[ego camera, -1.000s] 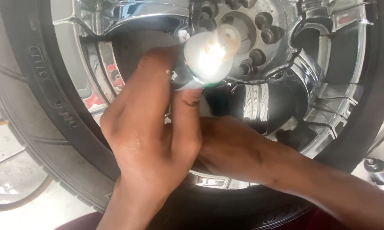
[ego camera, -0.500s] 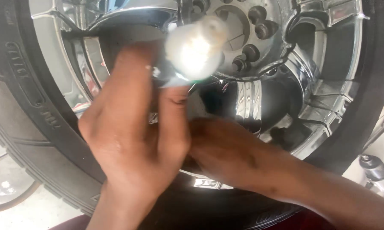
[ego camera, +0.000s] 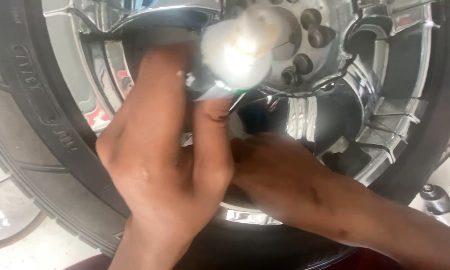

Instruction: Cleaning a chrome wheel rim with polish and a rag.

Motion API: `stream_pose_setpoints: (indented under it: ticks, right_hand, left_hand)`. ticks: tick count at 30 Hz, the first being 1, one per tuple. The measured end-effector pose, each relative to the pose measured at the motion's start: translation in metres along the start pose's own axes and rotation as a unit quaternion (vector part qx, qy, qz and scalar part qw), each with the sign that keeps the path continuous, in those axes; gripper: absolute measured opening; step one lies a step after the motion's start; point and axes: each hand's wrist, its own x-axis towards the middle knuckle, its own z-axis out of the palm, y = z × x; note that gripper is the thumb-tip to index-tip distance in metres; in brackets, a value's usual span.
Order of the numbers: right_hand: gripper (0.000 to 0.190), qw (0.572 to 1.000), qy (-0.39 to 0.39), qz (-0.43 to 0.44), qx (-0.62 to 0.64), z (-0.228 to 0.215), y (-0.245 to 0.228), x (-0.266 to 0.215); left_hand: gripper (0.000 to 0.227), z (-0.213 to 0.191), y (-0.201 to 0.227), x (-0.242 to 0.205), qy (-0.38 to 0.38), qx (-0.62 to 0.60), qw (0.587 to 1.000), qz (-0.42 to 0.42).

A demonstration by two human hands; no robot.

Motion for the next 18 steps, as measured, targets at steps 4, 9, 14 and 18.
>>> stream_pose_setpoints:
  ticks: [4,9,14,18]
  right_hand:
    - [0.030,0.995,-0.042,0.068,0.064,-0.003,-0.009,0.013]
    - [0.032,0.975,-0.028,0.145,0.167,0.005,-0.002,0.011]
    - [0.033,0.977,-0.041,0.165,0.127,-0.007,-0.012,0.011]
    - [0.032,0.955,-0.050,0.207,0.205,0.000,-0.009,0.017]
  left_hand:
    - [0.019,0.007,-0.005,-0.001,0.007,-0.036,0.999,0.003]
    - [0.021,0.009,-0.001,-0.004,-0.011,-0.074,0.997,0.012]
    - [0.020,0.006,0.002,0.002,-0.002,-0.035,0.999,0.009]
    - [0.022,0.007,0.002,-0.002,-0.023,-0.066,0.998,0.009]
